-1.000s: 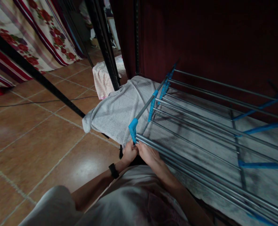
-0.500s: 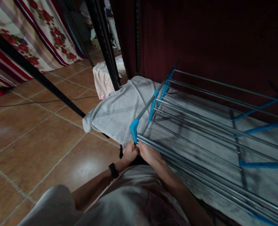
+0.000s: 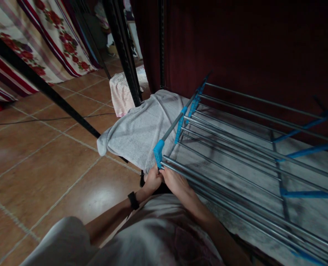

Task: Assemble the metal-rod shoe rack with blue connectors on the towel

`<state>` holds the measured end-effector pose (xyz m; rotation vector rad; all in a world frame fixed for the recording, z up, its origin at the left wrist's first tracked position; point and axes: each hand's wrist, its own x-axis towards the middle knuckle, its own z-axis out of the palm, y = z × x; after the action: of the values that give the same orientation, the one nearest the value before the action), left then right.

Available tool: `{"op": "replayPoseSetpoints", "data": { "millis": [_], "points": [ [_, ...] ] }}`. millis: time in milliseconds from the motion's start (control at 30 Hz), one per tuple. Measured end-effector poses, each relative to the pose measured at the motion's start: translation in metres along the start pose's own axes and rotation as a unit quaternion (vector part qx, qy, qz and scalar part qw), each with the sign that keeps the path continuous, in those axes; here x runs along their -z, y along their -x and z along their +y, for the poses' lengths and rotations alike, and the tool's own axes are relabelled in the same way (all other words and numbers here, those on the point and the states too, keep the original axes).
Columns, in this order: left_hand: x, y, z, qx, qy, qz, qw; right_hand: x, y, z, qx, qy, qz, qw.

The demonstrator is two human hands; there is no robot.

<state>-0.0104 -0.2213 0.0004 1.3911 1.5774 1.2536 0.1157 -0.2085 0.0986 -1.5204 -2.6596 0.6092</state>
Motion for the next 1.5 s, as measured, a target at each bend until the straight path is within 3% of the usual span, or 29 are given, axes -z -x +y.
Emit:
{"op": "replayPoseSetpoints", "data": {
  "millis": [133,333,500,633,800,1167,1500],
  "points": [
    [0.011,0.002,-0.004,0.0,0.011,-0.059,0.998,-0.005,0.022,-0.007,0.014,0.059,0.074,0.995],
    [0.035,0.006,0.019,-0.046,0.137,-0.063,0.987,0.007,0.06,-0.009,0.161,0.067,0.139,0.975],
    [0.043,0.004,0.055,-0.046,0.207,-0.073,0.975,0.013,0.063,-0.007,0.11,0.085,0.208,0.968],
    [0.042,0.0,0.066,-0.051,0.217,-0.091,0.971,0.009,0.055,-0.006,0.058,0.114,0.263,0.956],
    [0.038,-0.001,0.067,-0.049,0.199,-0.096,0.974,0.014,0.046,-0.006,0.006,0.128,0.238,0.963],
    [0.027,0.0,0.058,-0.072,0.074,-0.057,0.993,0.016,0.04,0.002,0.042,0.137,0.264,0.954],
    [0.021,-0.006,0.045,-0.125,-0.003,-0.001,0.992,0.015,0.038,0.003,0.05,0.137,0.249,0.957]
  ]
}}
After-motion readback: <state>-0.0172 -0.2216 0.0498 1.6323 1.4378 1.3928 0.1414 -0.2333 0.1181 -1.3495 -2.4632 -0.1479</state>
